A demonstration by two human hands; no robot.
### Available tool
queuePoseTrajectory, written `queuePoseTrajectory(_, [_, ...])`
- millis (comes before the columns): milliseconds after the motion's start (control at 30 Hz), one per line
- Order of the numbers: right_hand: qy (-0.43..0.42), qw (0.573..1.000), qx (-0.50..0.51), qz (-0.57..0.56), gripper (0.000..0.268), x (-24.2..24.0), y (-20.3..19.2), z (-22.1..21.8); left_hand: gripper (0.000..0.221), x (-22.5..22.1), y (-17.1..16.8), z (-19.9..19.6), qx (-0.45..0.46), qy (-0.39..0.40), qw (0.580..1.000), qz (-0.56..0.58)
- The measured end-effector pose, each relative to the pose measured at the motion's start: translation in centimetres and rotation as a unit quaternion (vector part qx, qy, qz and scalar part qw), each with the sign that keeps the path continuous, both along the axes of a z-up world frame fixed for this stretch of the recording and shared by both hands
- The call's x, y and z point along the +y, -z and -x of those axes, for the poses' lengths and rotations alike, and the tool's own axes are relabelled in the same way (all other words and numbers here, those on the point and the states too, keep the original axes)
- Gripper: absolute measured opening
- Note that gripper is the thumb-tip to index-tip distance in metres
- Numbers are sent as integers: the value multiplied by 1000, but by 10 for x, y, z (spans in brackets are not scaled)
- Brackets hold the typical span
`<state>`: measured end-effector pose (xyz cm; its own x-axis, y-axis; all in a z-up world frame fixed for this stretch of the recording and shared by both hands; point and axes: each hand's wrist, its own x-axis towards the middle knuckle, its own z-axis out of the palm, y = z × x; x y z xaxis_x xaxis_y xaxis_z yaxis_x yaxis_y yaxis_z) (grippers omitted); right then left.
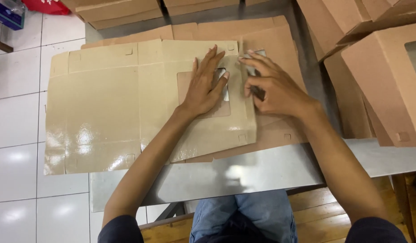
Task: The person assembles flat cardboard boxes with clear plastic windows by folding the panels and pressing the edges to form a three-dimensional box. The person handles multiple boxes one at a time, folding and shaping each into a finished box.
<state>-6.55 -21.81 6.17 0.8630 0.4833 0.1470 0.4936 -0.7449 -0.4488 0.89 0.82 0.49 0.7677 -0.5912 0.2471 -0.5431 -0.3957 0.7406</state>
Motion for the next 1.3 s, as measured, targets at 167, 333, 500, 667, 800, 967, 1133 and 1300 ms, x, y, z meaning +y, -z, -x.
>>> queuePoseTrajectory(167, [-29,992,-125,-17,15,-3,15,-3,54,1,0,-3,3,2,1000,-1])
queuePoseTrajectory(333, [-54,991,-119,-13,23,4,18,-1,53,5,-1,-4,0,4,1000,4])
queuePoseTrajectory(500, [-21,985,-157,-65,30,-3,17,-3,50,9,-16,-9,9,35,998,-48])
queuePoseTrajectory(667, [42,966,-219,-128,22,4,15,-1,66,23,-93,12,37,140,984,-100])
queuePoseTrajectory(800, [78,948,-230,-207,14,7,18,0,85,30,-152,36,4,170,974,-152])
queuePoseTrajectory(967, [40,924,-314,-216,22,15,12,6,90,37,-178,65,-6,170,959,-228])
queuePoseTrajectory(1133, [42,926,-322,-190,19,15,19,4,62,35,-147,75,-96,175,950,-240])
queuePoseTrajectory(1300, [-84,957,-180,-211,21,22,10,5,40,33,-128,87,-163,215,926,-264])
